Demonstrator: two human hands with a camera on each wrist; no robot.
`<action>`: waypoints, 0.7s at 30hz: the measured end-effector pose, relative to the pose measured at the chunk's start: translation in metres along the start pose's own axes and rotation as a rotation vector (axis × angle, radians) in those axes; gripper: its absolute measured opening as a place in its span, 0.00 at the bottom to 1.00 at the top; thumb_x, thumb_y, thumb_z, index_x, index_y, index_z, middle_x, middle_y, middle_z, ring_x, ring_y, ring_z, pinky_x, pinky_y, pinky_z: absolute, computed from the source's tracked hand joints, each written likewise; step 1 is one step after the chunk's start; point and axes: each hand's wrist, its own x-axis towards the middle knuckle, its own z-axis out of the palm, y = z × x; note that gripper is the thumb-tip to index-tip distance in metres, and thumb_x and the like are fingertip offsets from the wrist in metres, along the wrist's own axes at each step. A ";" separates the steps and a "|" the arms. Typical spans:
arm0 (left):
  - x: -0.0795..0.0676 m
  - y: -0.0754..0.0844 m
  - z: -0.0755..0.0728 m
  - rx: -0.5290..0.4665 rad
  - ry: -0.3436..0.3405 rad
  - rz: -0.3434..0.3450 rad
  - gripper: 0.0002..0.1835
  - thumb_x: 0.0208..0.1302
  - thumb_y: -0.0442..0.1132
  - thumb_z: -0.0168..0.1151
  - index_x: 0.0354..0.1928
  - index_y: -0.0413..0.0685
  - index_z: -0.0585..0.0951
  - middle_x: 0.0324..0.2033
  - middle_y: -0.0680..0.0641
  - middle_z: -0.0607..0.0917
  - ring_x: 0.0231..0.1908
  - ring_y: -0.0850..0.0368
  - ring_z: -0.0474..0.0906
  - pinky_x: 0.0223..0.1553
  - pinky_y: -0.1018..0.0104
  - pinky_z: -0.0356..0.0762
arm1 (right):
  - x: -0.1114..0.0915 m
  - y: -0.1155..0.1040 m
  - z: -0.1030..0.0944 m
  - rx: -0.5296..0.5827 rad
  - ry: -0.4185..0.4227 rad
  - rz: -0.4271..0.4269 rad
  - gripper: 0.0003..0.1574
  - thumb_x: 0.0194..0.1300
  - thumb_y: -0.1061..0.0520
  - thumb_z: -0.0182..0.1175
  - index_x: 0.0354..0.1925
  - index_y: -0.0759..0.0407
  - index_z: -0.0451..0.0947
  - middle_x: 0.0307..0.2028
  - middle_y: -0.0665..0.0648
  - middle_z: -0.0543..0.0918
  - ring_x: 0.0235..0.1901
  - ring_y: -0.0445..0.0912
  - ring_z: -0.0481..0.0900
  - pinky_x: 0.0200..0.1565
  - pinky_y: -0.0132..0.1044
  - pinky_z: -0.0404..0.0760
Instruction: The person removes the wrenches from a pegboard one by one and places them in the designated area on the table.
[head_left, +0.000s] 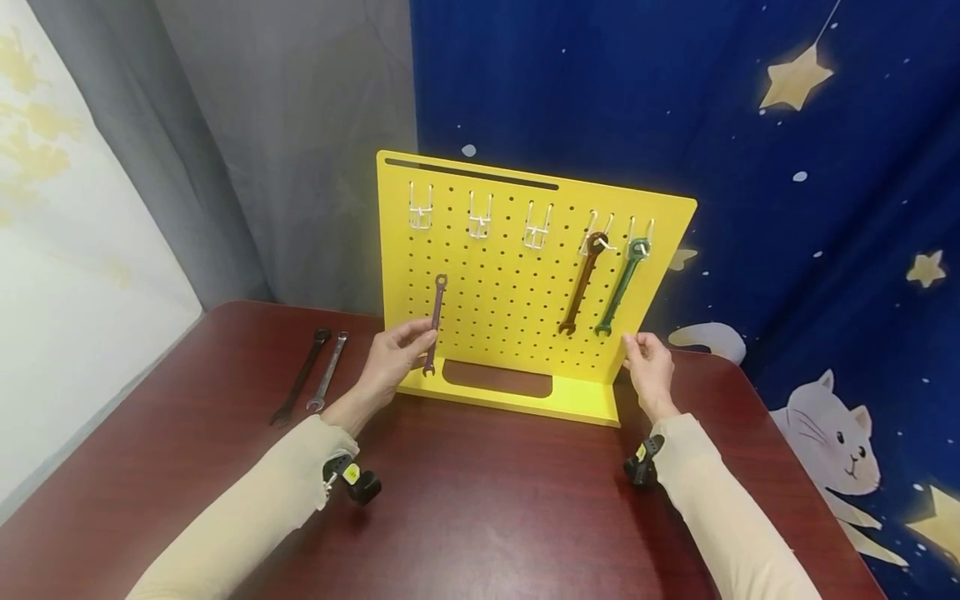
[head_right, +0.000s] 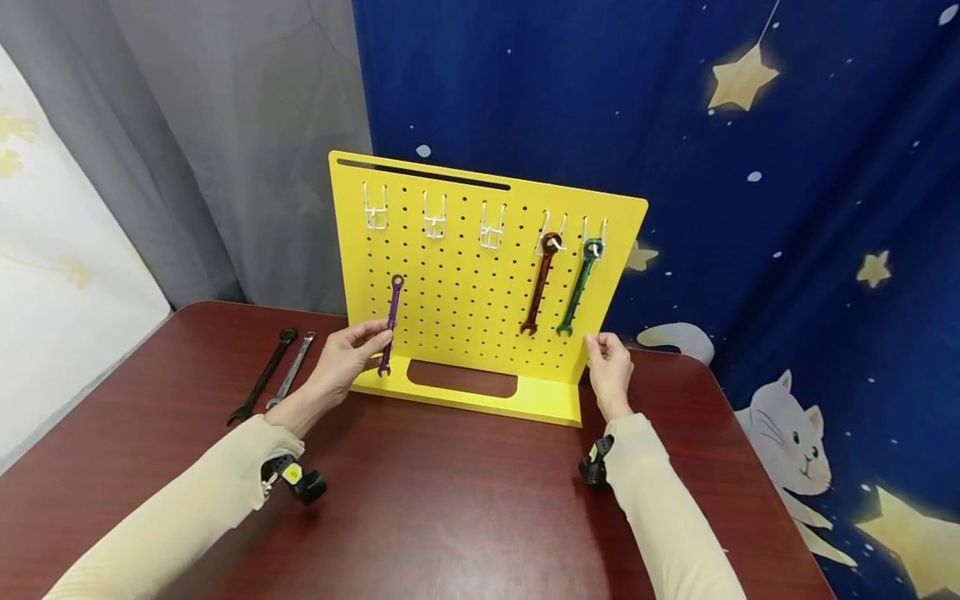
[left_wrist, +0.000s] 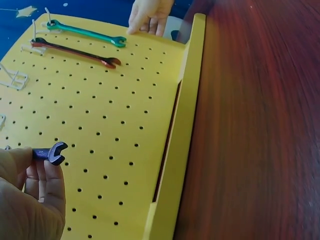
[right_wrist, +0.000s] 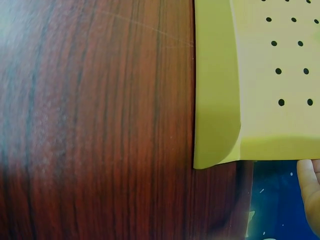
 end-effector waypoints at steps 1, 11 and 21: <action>0.000 -0.001 -0.002 -0.002 0.002 -0.001 0.19 0.65 0.38 0.60 0.56 0.38 0.77 0.37 0.50 0.83 0.35 0.65 0.77 0.42 0.66 0.80 | 0.000 0.000 0.000 0.001 -0.001 0.000 0.26 0.69 0.42 0.51 0.50 0.63 0.72 0.50 0.65 0.79 0.48 0.57 0.79 0.54 0.47 0.77; -0.001 -0.009 -0.022 0.047 0.016 -0.003 0.20 0.64 0.38 0.60 0.56 0.38 0.77 0.30 0.59 0.82 0.33 0.67 0.77 0.36 0.72 0.80 | 0.000 -0.001 -0.001 -0.002 0.004 0.003 0.26 0.69 0.43 0.51 0.50 0.63 0.72 0.50 0.64 0.79 0.47 0.58 0.79 0.54 0.47 0.76; -0.005 -0.014 -0.045 0.119 0.030 -0.040 0.21 0.64 0.37 0.60 0.58 0.36 0.75 0.33 0.54 0.83 0.31 0.68 0.78 0.38 0.70 0.81 | 0.000 0.000 0.000 -0.011 0.003 0.001 0.27 0.69 0.42 0.50 0.51 0.63 0.72 0.51 0.65 0.79 0.48 0.58 0.80 0.55 0.47 0.76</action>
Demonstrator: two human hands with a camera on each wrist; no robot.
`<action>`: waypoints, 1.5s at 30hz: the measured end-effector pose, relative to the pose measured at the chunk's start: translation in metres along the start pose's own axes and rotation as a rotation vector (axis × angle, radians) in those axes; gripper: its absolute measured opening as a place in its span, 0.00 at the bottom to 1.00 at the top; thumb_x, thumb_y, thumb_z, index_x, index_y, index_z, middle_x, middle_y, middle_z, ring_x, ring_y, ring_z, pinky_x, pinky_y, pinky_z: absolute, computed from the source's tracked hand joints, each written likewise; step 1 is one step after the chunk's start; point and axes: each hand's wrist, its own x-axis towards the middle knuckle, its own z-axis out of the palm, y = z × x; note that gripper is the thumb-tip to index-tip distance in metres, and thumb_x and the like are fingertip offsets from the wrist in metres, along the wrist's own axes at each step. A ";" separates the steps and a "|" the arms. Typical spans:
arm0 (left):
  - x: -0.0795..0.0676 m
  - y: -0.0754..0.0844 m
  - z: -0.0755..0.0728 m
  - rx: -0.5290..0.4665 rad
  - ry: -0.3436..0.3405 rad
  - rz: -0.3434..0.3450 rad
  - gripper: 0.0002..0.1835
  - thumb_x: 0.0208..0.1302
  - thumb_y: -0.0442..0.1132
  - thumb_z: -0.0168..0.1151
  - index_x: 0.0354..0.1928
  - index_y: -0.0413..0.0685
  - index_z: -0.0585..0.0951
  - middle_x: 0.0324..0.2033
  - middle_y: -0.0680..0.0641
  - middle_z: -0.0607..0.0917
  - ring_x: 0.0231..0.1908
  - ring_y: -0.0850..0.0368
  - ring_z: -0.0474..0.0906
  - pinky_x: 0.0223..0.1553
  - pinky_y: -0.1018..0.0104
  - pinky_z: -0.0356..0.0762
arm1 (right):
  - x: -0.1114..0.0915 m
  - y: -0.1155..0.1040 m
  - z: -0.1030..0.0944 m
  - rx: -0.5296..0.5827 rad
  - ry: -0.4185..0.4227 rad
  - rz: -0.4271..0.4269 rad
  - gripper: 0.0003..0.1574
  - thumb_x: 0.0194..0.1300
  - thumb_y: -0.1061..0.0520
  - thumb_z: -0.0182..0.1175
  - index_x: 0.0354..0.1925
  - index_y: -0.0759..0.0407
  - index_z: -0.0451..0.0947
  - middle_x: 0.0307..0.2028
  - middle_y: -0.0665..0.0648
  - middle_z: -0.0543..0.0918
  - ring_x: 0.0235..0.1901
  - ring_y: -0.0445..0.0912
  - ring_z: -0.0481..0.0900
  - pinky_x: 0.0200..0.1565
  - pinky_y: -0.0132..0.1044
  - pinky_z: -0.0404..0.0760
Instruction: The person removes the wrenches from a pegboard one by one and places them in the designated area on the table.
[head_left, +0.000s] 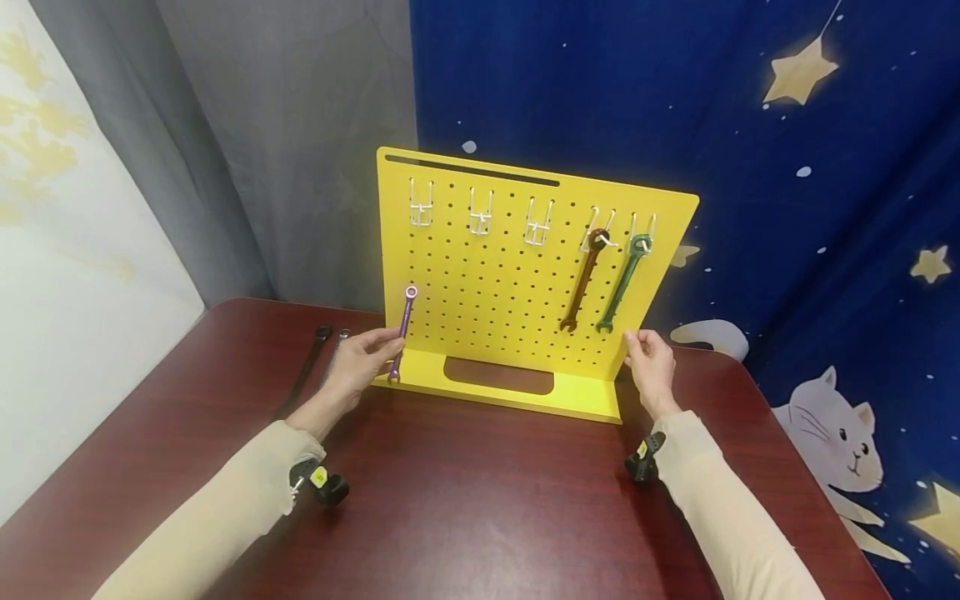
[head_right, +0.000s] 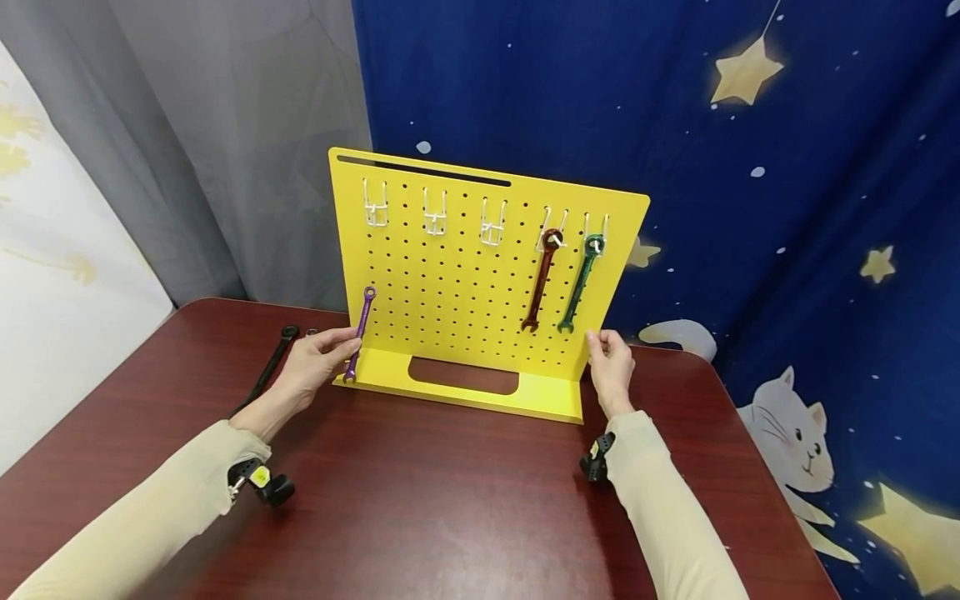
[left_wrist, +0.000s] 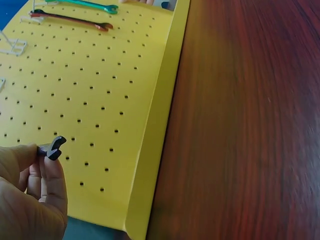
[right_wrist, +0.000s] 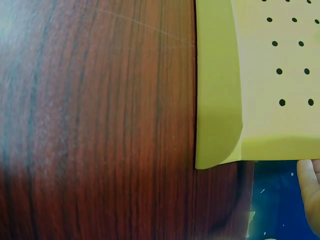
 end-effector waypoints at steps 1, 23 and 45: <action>0.000 -0.002 -0.003 0.008 0.002 -0.006 0.21 0.64 0.37 0.60 0.58 0.36 0.74 0.33 0.54 0.83 0.30 0.68 0.78 0.37 0.71 0.81 | 0.000 0.000 0.000 0.002 0.000 0.001 0.27 0.69 0.42 0.50 0.51 0.63 0.72 0.51 0.65 0.79 0.48 0.58 0.79 0.55 0.47 0.76; -0.006 -0.024 -0.057 0.080 0.082 -0.048 0.24 0.63 0.38 0.61 0.59 0.33 0.73 0.27 0.65 0.80 0.29 0.72 0.79 0.35 0.77 0.80 | 0.000 0.001 0.002 0.002 0.009 0.005 0.27 0.69 0.42 0.51 0.51 0.63 0.72 0.50 0.65 0.79 0.47 0.58 0.79 0.54 0.46 0.76; -0.005 -0.037 -0.088 0.119 0.107 -0.050 0.26 0.64 0.38 0.60 0.60 0.30 0.70 0.28 0.63 0.82 0.27 0.71 0.79 0.30 0.77 0.79 | 0.001 0.001 0.001 0.002 0.005 0.006 0.28 0.68 0.41 0.51 0.50 0.63 0.72 0.50 0.65 0.79 0.47 0.58 0.80 0.54 0.46 0.77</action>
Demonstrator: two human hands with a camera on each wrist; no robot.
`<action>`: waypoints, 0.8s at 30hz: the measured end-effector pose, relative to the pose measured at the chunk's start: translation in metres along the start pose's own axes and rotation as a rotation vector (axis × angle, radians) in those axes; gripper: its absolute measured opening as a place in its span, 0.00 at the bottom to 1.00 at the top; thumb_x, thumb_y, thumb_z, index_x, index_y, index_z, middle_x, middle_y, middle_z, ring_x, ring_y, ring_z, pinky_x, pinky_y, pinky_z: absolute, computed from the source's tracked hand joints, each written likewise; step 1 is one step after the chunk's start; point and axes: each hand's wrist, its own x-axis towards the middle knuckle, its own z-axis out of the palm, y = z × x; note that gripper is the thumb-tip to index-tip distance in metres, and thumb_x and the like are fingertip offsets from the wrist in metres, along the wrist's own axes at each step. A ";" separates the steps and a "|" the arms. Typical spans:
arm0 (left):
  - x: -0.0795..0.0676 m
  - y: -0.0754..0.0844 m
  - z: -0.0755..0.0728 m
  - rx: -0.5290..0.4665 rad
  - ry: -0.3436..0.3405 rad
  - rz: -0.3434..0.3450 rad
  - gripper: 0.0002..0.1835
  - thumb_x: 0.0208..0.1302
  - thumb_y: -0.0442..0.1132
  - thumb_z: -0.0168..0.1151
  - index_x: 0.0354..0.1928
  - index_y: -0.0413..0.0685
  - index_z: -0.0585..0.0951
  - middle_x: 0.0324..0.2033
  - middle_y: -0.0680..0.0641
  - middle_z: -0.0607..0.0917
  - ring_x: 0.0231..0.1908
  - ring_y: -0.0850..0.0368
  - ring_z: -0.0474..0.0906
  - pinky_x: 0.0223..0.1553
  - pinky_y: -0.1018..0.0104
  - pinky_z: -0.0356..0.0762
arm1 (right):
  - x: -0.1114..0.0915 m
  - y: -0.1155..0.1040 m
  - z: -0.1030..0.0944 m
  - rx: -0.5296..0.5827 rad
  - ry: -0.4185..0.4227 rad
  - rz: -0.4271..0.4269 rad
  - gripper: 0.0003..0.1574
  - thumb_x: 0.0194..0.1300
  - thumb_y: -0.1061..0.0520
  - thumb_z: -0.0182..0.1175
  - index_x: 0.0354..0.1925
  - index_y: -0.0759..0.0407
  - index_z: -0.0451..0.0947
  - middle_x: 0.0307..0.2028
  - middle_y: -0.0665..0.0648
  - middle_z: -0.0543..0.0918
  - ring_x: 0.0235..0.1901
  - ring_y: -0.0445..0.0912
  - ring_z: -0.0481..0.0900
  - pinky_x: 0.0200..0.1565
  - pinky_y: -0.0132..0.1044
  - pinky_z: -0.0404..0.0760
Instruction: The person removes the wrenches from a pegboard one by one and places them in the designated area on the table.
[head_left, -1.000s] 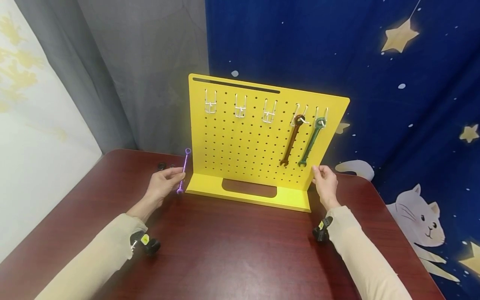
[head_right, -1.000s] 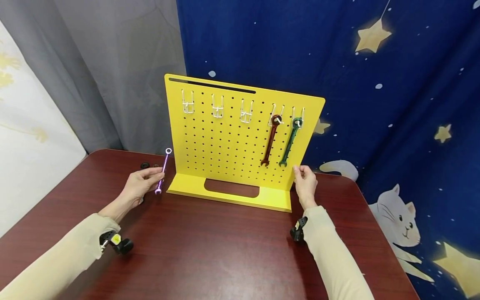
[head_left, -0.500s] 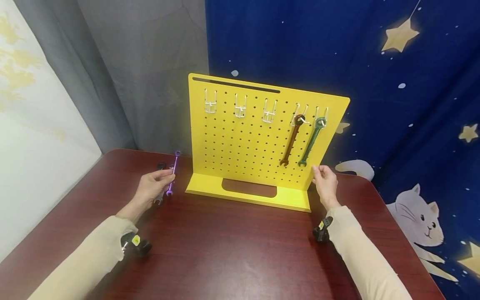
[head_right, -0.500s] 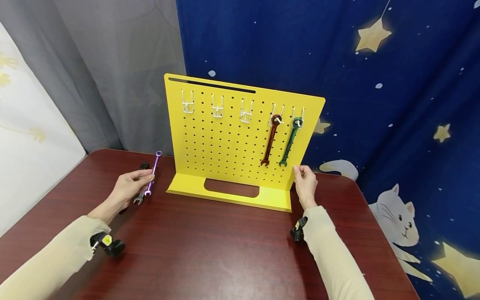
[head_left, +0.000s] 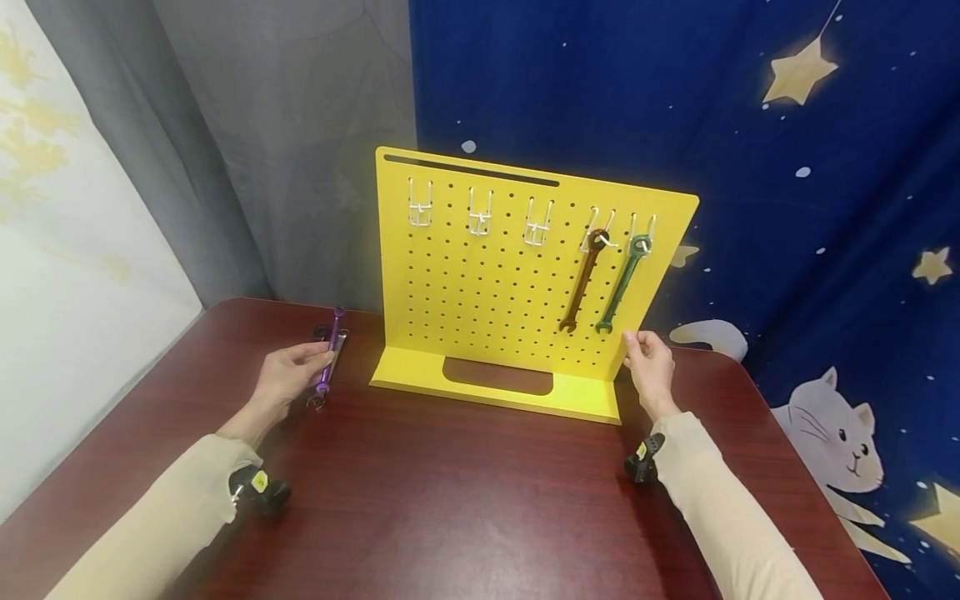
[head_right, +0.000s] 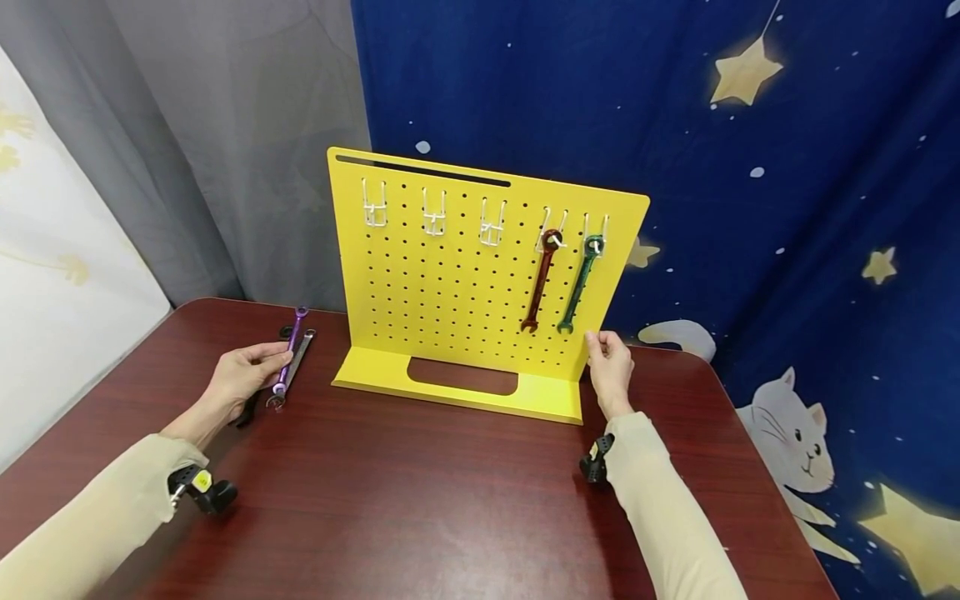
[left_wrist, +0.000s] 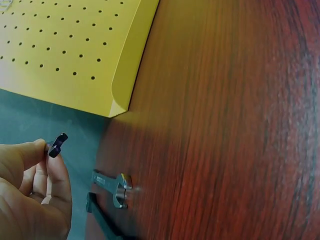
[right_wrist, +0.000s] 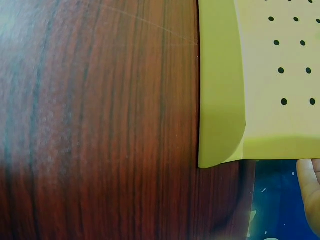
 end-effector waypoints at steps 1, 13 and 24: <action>0.000 0.000 -0.001 0.011 0.004 0.001 0.26 0.64 0.39 0.60 0.60 0.30 0.70 0.29 0.63 0.81 0.27 0.71 0.78 0.30 0.78 0.79 | 0.000 0.000 0.000 0.001 -0.003 0.001 0.28 0.68 0.41 0.51 0.50 0.63 0.72 0.50 0.65 0.79 0.47 0.58 0.80 0.54 0.46 0.76; 0.004 -0.006 -0.016 0.037 0.051 0.005 0.26 0.64 0.40 0.60 0.59 0.28 0.71 0.23 0.70 0.78 0.25 0.76 0.76 0.30 0.80 0.78 | 0.000 0.002 0.001 0.003 0.000 -0.008 0.27 0.68 0.41 0.51 0.48 0.63 0.72 0.50 0.64 0.79 0.47 0.58 0.80 0.53 0.46 0.77; 0.007 -0.017 -0.034 0.068 0.075 -0.015 0.26 0.63 0.43 0.62 0.57 0.31 0.74 0.23 0.71 0.80 0.24 0.75 0.77 0.25 0.79 0.77 | -0.001 0.001 0.001 0.012 0.003 0.001 0.27 0.68 0.42 0.51 0.48 0.64 0.72 0.50 0.64 0.79 0.48 0.58 0.80 0.53 0.46 0.77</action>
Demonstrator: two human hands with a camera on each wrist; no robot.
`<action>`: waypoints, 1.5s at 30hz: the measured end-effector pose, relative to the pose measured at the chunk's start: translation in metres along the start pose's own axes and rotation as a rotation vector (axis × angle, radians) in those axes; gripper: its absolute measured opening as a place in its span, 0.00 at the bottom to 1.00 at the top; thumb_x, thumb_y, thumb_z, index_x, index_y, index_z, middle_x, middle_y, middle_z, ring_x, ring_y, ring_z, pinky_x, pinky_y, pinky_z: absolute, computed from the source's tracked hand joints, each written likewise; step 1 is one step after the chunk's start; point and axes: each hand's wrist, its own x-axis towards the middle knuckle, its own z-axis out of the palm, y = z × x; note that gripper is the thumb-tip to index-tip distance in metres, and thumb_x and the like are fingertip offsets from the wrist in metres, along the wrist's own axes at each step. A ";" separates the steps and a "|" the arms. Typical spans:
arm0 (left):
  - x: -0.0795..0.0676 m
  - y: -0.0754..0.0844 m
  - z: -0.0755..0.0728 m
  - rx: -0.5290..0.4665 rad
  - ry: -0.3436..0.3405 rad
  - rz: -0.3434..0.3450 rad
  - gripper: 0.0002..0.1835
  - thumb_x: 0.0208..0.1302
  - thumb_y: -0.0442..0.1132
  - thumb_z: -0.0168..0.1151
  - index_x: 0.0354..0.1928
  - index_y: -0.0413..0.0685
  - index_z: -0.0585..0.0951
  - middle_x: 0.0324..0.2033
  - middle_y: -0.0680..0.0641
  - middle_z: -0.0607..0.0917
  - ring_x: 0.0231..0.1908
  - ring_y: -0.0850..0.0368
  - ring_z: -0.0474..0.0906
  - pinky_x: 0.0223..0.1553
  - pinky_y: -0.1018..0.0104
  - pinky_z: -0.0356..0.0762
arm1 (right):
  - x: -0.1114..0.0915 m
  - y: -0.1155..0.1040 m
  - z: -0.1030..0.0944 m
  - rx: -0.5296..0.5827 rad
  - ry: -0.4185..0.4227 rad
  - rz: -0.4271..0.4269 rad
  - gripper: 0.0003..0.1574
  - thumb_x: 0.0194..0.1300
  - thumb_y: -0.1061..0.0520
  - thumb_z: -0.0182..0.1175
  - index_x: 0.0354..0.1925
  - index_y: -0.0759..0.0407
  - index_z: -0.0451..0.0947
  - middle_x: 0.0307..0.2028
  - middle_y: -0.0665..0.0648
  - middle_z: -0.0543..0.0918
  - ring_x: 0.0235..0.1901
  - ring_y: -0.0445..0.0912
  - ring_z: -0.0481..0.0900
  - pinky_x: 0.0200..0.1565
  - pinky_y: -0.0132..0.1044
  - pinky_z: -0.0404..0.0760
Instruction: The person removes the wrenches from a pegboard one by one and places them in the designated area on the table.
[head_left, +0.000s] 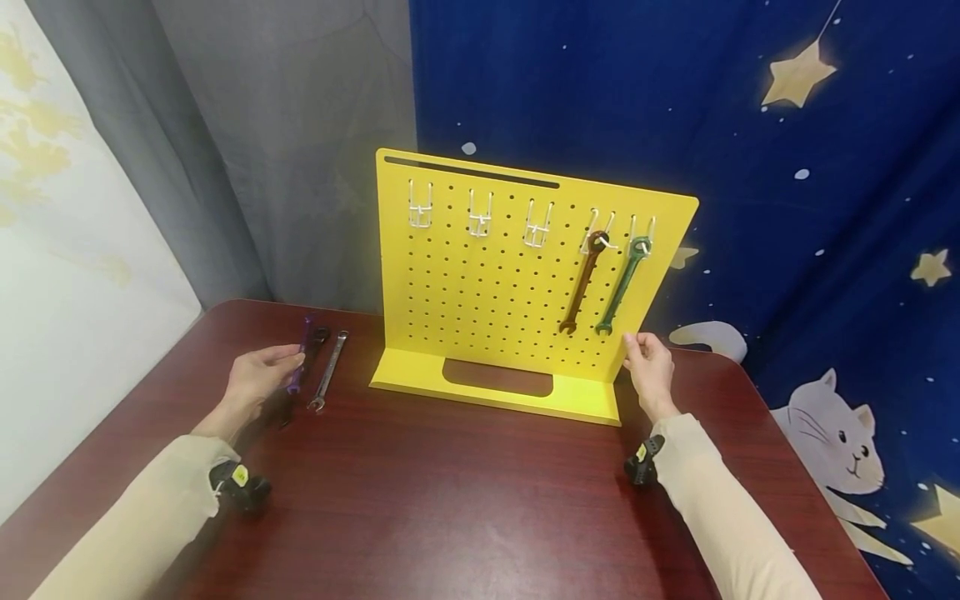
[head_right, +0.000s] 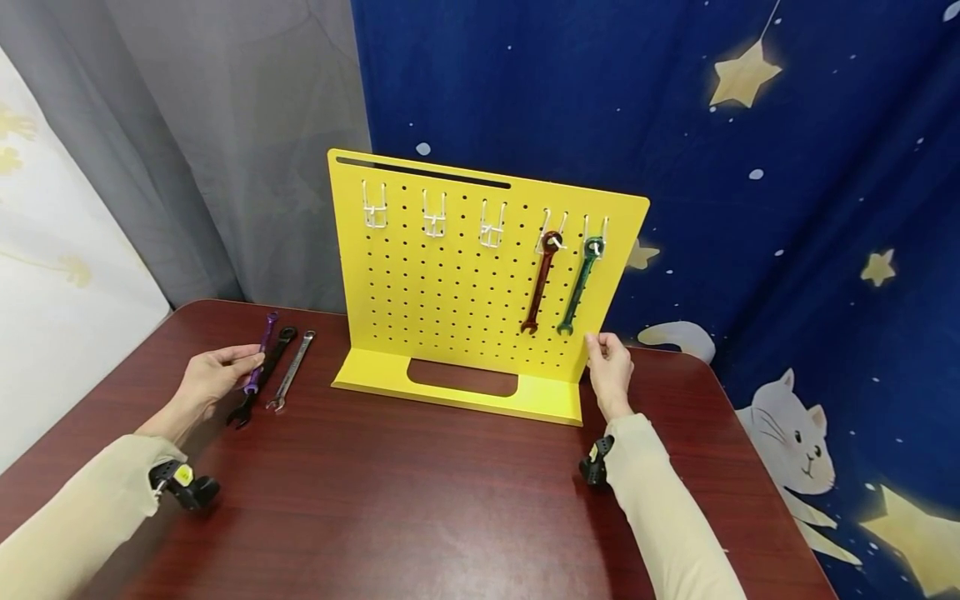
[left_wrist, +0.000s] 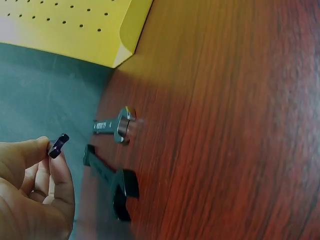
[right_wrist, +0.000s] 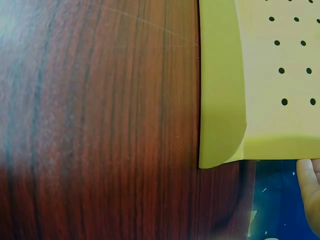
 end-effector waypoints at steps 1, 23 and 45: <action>0.001 -0.001 -0.001 0.000 0.001 0.000 0.26 0.62 0.43 0.62 0.56 0.30 0.74 0.23 0.70 0.80 0.23 0.74 0.77 0.25 0.79 0.76 | 0.000 0.000 0.000 0.000 0.001 0.000 0.27 0.68 0.42 0.51 0.48 0.64 0.72 0.50 0.64 0.79 0.47 0.58 0.80 0.53 0.46 0.77; 0.005 -0.020 -0.021 0.163 0.043 -0.051 0.27 0.63 0.45 0.60 0.57 0.33 0.74 0.19 0.73 0.79 0.22 0.76 0.75 0.23 0.76 0.75 | -0.001 0.000 0.001 -0.019 0.001 -0.007 0.26 0.69 0.42 0.51 0.48 0.63 0.73 0.49 0.63 0.80 0.45 0.55 0.81 0.51 0.43 0.78; 0.011 -0.024 -0.022 0.342 0.035 -0.055 0.24 0.66 0.47 0.54 0.55 0.35 0.77 0.56 0.32 0.75 0.57 0.37 0.64 0.54 0.46 0.65 | 0.000 -0.001 0.000 -0.012 0.000 0.005 0.27 0.69 0.42 0.51 0.48 0.65 0.72 0.51 0.64 0.80 0.46 0.56 0.80 0.52 0.44 0.78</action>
